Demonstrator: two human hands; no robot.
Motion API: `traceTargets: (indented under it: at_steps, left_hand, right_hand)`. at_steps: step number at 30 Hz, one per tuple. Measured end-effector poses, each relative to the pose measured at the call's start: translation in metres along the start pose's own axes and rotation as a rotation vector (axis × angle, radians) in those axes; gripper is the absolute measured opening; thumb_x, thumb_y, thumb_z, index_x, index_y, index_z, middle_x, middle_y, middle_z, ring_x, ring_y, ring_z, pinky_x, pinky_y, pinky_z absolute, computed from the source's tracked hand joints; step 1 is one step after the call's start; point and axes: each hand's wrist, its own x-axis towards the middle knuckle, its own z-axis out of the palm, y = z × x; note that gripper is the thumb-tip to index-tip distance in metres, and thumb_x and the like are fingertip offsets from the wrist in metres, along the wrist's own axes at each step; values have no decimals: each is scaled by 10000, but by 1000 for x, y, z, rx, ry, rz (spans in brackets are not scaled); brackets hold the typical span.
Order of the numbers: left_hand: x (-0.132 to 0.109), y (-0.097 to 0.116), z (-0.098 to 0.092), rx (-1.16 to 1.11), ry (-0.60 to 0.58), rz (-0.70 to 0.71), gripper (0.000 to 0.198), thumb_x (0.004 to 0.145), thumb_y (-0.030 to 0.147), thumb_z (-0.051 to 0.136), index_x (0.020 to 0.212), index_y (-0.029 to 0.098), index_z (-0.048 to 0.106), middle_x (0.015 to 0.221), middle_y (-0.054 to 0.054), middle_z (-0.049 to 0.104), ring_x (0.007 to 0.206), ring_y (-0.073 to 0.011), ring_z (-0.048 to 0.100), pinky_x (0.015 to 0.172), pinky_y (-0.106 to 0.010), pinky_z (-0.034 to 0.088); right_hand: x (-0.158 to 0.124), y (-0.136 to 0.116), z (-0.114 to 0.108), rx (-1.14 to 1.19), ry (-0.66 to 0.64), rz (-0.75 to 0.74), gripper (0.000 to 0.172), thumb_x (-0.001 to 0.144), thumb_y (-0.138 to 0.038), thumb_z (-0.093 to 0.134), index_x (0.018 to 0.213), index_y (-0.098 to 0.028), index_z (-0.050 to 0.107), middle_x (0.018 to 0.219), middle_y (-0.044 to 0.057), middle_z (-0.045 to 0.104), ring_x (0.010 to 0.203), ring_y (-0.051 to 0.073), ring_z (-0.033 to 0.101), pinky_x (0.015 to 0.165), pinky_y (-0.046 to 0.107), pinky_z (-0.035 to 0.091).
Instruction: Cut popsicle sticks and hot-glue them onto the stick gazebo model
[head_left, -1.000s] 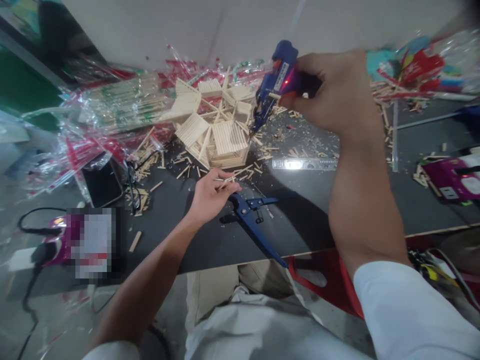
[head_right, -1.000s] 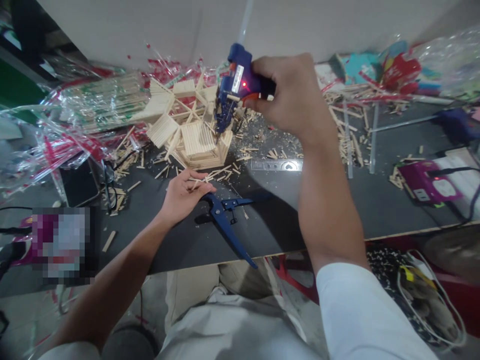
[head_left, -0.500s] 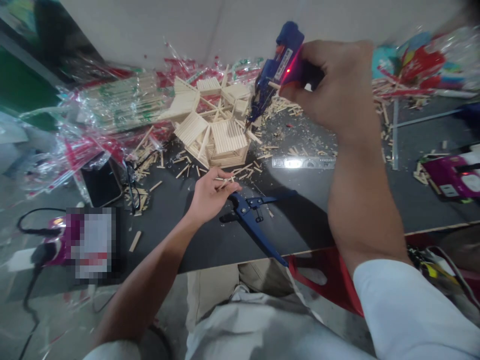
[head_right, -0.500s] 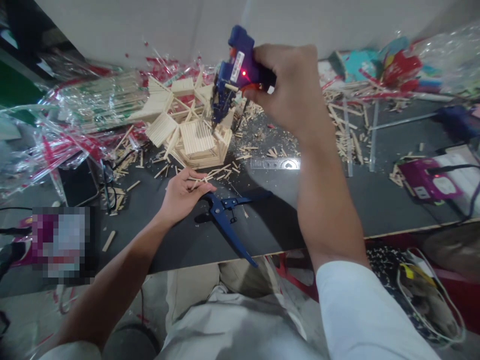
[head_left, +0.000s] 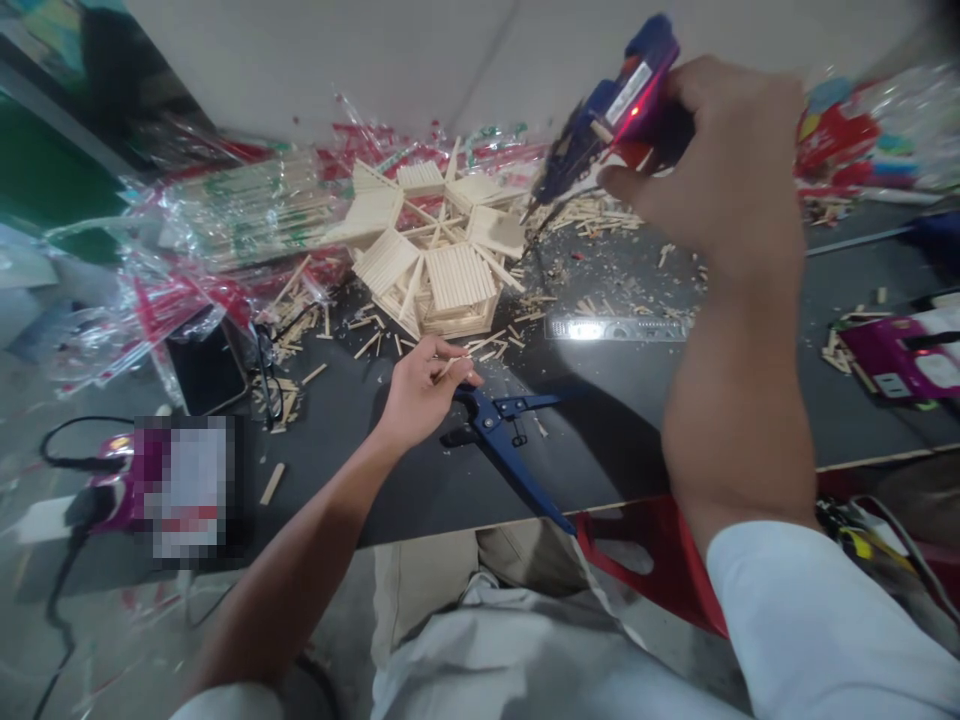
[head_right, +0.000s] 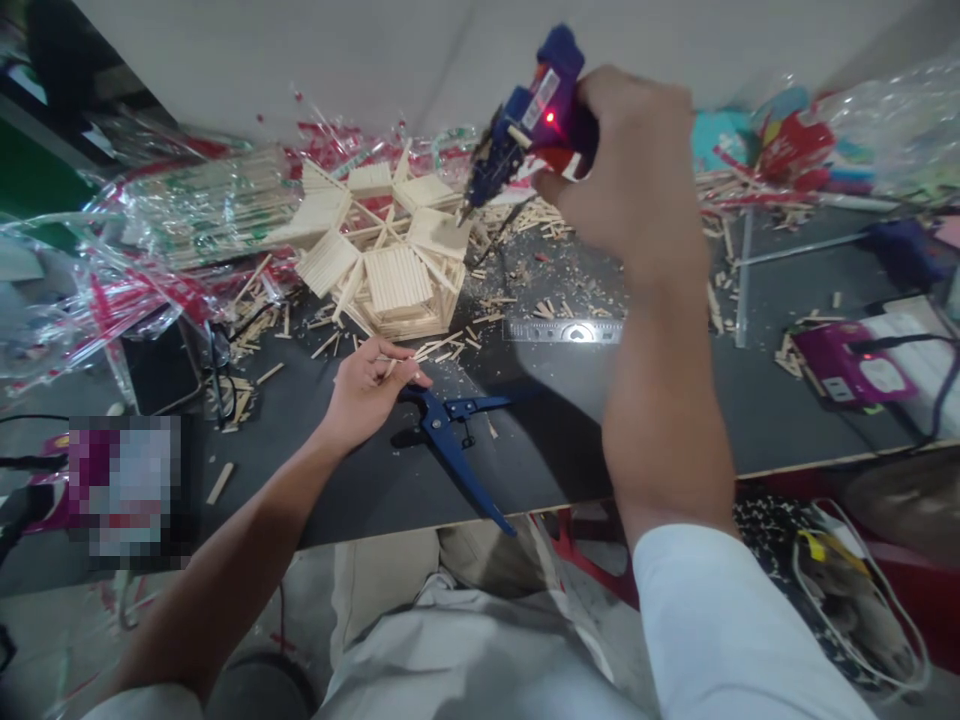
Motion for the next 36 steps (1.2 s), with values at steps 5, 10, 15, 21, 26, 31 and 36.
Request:
traceTargets:
  at_steps: [5, 10, 15, 21, 26, 31, 36]
  left_hand:
    - [2, -5, -2, 23, 19, 17, 290, 912, 427, 690, 1040, 168, 660, 833, -68, 794, 644, -146, 668, 614, -288, 465]
    - [2, -1, -1, -80, 2, -45, 391, 870, 486, 729, 1062, 146, 713, 848, -82, 808, 523, -104, 552, 509, -250, 391]
    - [0, 8, 0, -186, 10, -94, 378, 793, 505, 810, 876, 142, 744, 804, -93, 806, 463, -63, 459, 450, -216, 307]
    - [0, 11, 0, -387, -45, -130, 446, 744, 561, 853, 764, 146, 691, 761, -76, 775, 393, -7, 274, 395, -213, 177]
    - [0, 14, 0, -504, -117, -121, 524, 630, 561, 918, 639, 180, 558, 458, 79, 455, 386, -13, 226, 392, -199, 172]
    - [-2, 14, -3, -535, -198, -89, 576, 651, 493, 917, 579, 193, 431, 473, 88, 354, 404, -15, 239, 415, -202, 213]
    - [-1, 13, -5, -530, -236, -115, 641, 562, 611, 926, 565, 191, 441, 459, 89, 340, 402, -16, 203, 417, -212, 173]
  right_hand:
    - [9, 45, 12, -314, -314, 144, 330, 632, -374, 917, 833, -155, 773, 699, 83, 713, 650, 176, 623, 655, 337, 423]
    - [6, 73, 32, -238, -664, 111, 446, 635, -556, 890, 540, -200, 638, 412, -13, 496, 415, 84, 363, 520, 329, 276]
    - [0, 41, 2, -213, -543, 218, 230, 691, -363, 909, 772, -184, 789, 730, 53, 728, 525, 99, 454, 569, 318, 344]
    - [-26, -40, -54, 356, -519, -340, 150, 771, -166, 817, 849, -289, 781, 794, -28, 760, 671, 160, 658, 622, 332, 444]
    - [-64, -108, -37, 290, -744, -518, 104, 843, -190, 745, 946, -191, 725, 911, 49, 741, 790, 215, 670, 644, 332, 409]
    - [-80, -124, -23, 274, -665, -536, 167, 897, -84, 583, 1015, -163, 670, 936, 79, 712, 715, 182, 624, 601, 308, 316]
    - [-76, -121, -24, 306, -713, -510, 150, 845, -49, 613, 929, -161, 666, 871, 73, 698, 686, 181, 595, 603, 301, 306]
